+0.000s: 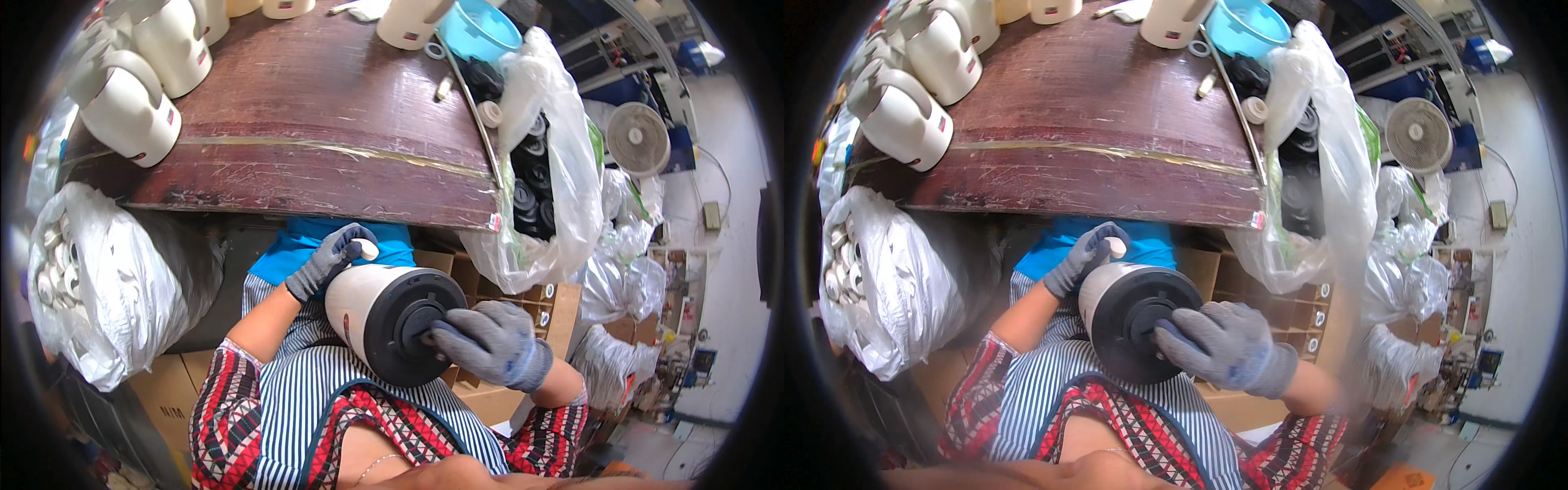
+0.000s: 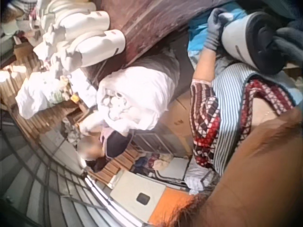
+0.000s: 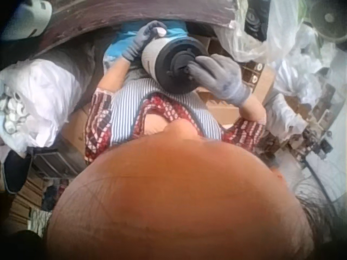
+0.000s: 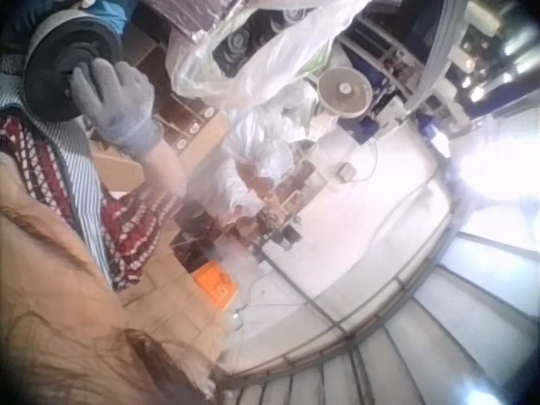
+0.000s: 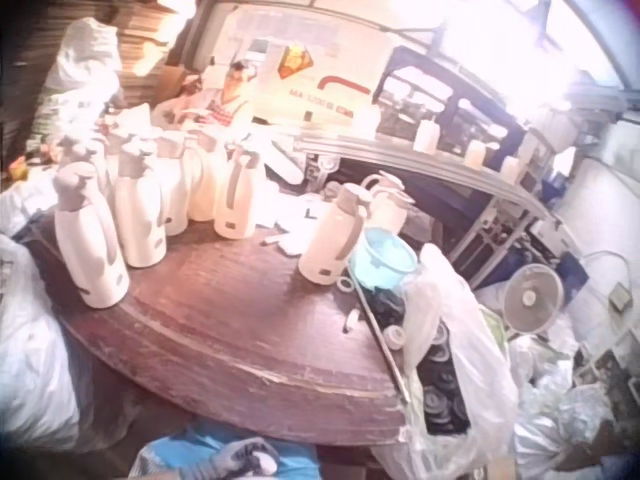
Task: The person repeatedly picks up white thermos jugs, inserts a black lid into the opening, and secures it by hand. Completed jugs are placed on a wooden table. The person handles jugs one at a time and occasionally reaches into a cardboard box to retrieve parts.
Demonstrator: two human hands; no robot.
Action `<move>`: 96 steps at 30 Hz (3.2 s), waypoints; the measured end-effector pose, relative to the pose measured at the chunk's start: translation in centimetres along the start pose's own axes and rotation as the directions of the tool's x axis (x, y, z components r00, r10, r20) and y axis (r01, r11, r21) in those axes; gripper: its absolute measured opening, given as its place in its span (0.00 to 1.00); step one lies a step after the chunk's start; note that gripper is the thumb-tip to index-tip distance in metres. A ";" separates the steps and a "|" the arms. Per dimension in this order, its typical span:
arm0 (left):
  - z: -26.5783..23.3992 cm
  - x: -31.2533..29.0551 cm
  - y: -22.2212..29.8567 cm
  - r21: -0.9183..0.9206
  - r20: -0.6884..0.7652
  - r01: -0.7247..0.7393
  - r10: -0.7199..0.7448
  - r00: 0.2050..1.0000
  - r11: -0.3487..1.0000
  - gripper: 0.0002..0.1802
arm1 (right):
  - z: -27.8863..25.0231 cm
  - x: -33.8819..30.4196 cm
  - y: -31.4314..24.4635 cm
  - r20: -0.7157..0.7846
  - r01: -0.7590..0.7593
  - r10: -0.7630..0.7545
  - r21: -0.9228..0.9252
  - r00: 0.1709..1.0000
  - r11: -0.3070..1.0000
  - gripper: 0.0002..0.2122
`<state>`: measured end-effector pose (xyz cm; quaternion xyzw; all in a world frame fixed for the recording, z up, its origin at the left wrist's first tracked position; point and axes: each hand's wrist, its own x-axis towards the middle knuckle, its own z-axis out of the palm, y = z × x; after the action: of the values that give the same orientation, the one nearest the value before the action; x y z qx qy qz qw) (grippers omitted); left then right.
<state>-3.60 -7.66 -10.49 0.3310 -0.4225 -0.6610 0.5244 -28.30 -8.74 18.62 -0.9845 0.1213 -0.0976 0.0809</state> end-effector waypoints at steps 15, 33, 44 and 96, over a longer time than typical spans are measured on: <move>3.6 -5.0 1.1 0.563 -0.253 -0.088 0.273 0.928 0.822 0.32 | 4.0 -7.5 -4.8 0.042 -0.695 0.708 0.241 0.705 0.678 0.06; 2.8 -11.0 3.6 0.566 -0.335 0.016 0.212 0.918 0.824 0.20 | 4.7 -13.0 4.4 0.169 -0.862 0.913 0.428 0.371 0.271 0.08; 5.2 -5.5 31.8 0.758 0.546 -0.323 0.281 0.789 -0.566 0.15 | 17.9 -2.2 24.2 -0.299 -0.561 0.491 -0.226 0.818 0.796 0.22; -8.0 -5.4 20.7 0.620 -0.202 -0.380 0.608 0.768 0.686 0.27 | -3.5 36.8 8.1 0.143 0.409 -0.459 0.283 0.877 0.868 0.19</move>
<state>13.26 -6.07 4.80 0.4615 -0.5530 -0.2614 0.6425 4.18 -26.36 26.85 -0.9734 -0.1262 -0.0253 0.1894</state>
